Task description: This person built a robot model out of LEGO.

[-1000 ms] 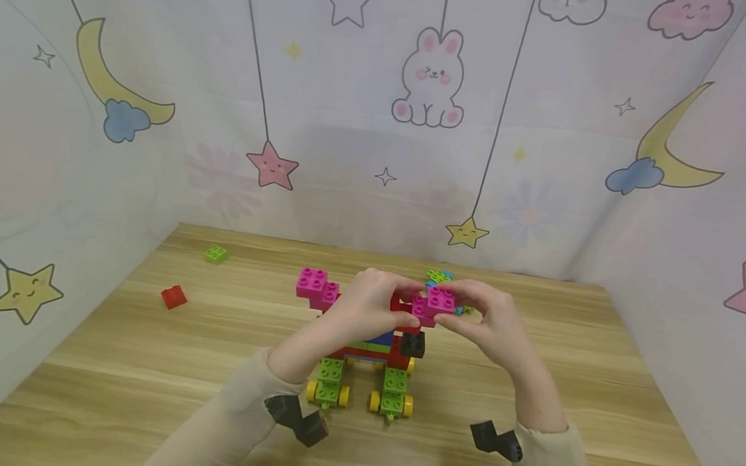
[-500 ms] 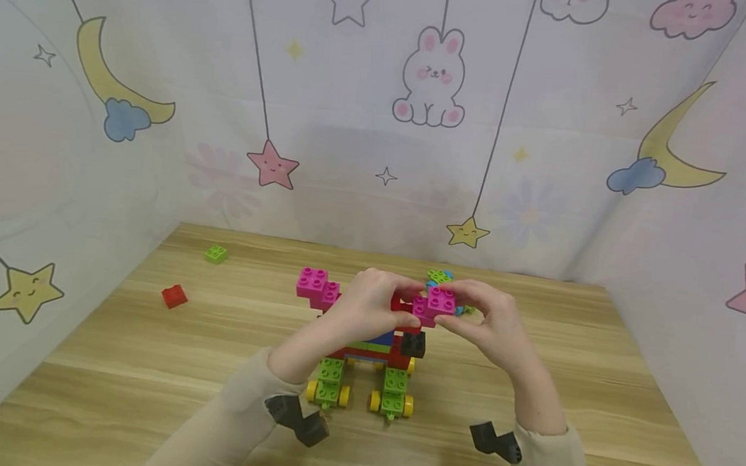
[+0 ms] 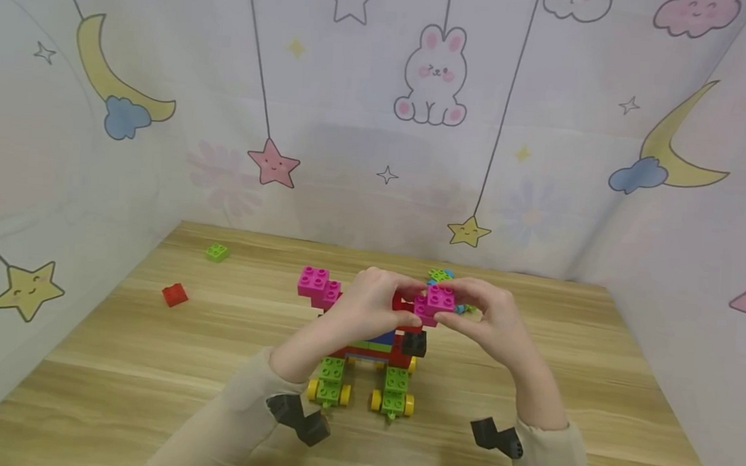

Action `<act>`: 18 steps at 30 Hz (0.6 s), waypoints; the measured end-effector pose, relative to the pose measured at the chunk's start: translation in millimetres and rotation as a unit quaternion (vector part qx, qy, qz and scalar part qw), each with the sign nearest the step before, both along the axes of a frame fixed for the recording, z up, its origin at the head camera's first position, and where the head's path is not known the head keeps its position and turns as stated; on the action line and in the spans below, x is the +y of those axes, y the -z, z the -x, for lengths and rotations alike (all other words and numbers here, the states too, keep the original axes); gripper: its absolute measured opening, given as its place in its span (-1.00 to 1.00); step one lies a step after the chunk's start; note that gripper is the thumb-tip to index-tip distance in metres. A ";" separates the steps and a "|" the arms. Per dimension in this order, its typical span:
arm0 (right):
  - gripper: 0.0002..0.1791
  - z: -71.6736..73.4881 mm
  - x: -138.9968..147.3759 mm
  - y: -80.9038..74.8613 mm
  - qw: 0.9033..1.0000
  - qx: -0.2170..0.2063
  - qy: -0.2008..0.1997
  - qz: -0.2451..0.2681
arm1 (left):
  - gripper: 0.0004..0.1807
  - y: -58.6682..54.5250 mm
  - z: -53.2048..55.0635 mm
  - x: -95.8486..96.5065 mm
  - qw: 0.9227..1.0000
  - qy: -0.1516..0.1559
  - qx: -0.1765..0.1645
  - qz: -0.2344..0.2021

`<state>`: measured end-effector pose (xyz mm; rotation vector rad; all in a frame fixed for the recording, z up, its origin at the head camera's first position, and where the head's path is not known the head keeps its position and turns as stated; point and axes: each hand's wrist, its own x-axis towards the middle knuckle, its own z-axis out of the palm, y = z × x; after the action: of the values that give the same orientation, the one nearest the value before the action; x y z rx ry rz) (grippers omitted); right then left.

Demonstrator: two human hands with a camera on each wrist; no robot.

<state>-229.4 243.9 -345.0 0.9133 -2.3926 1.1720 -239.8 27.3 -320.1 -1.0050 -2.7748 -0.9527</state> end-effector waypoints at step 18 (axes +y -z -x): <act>-0.64 -2.9 1.9 -0.9 1.000 -0.019 0.006 0.019 | -0.52 0.0 -0.7 -0.4 1.000 -0.003 -0.002 0.003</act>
<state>-226.5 245.8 -344.2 0.8709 -2.3930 1.2380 -239.0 27.0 -320.2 -0.9946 -2.7845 -0.9479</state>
